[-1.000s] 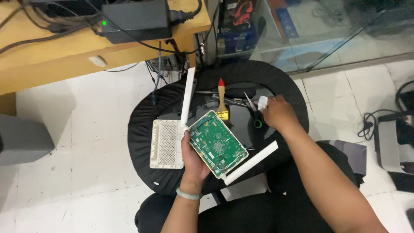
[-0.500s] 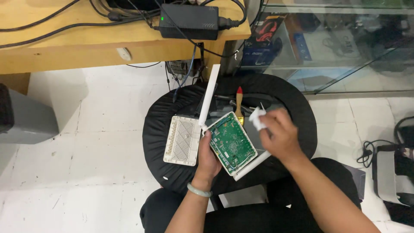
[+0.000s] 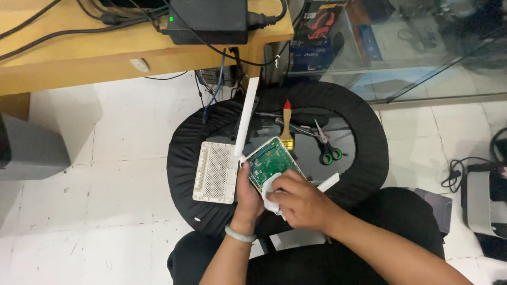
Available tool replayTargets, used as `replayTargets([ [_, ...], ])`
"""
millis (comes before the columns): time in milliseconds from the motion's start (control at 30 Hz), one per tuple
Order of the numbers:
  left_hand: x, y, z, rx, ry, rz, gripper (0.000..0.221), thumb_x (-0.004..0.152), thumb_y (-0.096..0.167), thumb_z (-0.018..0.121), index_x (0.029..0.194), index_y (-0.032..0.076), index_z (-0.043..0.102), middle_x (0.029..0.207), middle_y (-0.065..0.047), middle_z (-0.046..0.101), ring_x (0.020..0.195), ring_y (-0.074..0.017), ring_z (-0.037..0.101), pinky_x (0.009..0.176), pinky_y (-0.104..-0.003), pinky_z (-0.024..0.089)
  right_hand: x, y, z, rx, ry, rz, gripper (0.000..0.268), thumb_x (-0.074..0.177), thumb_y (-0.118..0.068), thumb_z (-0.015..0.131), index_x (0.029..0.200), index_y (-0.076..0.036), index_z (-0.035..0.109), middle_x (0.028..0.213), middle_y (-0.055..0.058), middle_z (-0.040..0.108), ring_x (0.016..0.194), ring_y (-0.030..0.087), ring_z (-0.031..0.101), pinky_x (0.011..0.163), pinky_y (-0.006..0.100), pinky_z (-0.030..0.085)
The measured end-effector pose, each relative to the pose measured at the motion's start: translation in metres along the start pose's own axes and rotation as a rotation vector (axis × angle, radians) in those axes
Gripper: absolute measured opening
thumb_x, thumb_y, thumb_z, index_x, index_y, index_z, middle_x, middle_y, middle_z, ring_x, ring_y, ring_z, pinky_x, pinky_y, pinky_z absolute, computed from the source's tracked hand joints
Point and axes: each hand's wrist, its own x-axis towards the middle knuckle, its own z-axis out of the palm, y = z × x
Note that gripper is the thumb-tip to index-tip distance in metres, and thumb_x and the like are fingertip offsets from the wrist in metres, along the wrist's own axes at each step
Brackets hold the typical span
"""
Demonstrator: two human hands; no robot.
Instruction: Disassembling and cleaning the internal circuit board of a wireless router using a brush and screwdriver
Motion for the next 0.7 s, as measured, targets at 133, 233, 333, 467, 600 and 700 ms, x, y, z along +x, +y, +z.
replayTargets([
  [133,-0.01,-0.005,0.009,-0.069,0.04,-0.074,0.054,0.091,0.051,0.06,0.117,0.004,0.068,0.112,-0.021,0.073,0.099,-0.0332,0.073,0.09,-0.049,0.06,0.005,0.014,-0.037,-0.074,0.152,0.107,0.027,0.085,0.002,0.057,0.098,-0.008,0.079,0.091,0.012,0.062,0.08,0.036,0.06,0.075,0.047,0.052],
  [233,-0.006,-0.004,0.007,-0.064,0.062,-0.087,0.056,0.09,0.051,0.062,0.119,0.003,0.068,0.113,-0.022,0.073,0.099,-0.0353,0.073,0.089,-0.049,0.06,-0.001,0.031,-0.043,-0.272,0.182,0.193,0.028,0.089,0.002,0.055,0.102,-0.009,0.077,0.095,0.008,0.061,0.084,0.031,0.059,0.08,0.04,0.051],
  [333,-0.01,-0.002,0.016,-0.051,0.07,-0.081,0.053,0.091,0.048,0.061,0.117,0.003,0.068,0.112,-0.023,0.073,0.099,-0.0347,0.073,0.089,-0.048,0.061,-0.007,0.037,-0.031,-0.282,0.114,0.245,0.024,0.088,0.001,0.056,0.099,-0.009,0.075,0.097,0.01,0.06,0.09,0.035,0.059,0.08,0.042,0.052],
  [467,-0.014,-0.004,0.021,-0.048,0.076,-0.066,0.057,0.09,0.049,0.061,0.122,0.002,0.065,0.119,-0.026,0.07,0.106,-0.0381,0.071,0.094,-0.053,0.058,-0.009,0.038,-0.015,-0.377,0.056,0.158,0.023,0.088,-0.003,0.056,0.1,-0.013,0.073,0.102,0.008,0.058,0.097,0.032,0.059,0.084,0.042,0.051],
  [600,-0.023,0.004,0.034,-0.07,0.088,-0.023,0.052,0.091,0.047,0.061,0.117,0.003,0.068,0.113,-0.022,0.072,0.098,-0.0356,0.072,0.091,-0.05,0.06,-0.016,0.04,-0.007,-0.466,0.019,0.131,0.029,0.085,-0.006,0.058,0.105,-0.02,0.074,0.105,0.005,0.057,0.1,0.031,0.057,0.082,0.041,0.049],
  [700,-0.007,-0.008,0.009,-0.015,0.046,0.076,0.04,0.092,0.038,0.064,0.109,0.002,0.066,0.103,-0.025,0.073,0.09,-0.035,0.074,0.086,-0.049,0.062,-0.01,0.026,-0.007,-0.524,0.0,0.157,0.036,0.083,-0.004,0.056,0.108,-0.022,0.074,0.104,0.005,0.054,0.101,0.032,0.056,0.076,0.042,0.046],
])
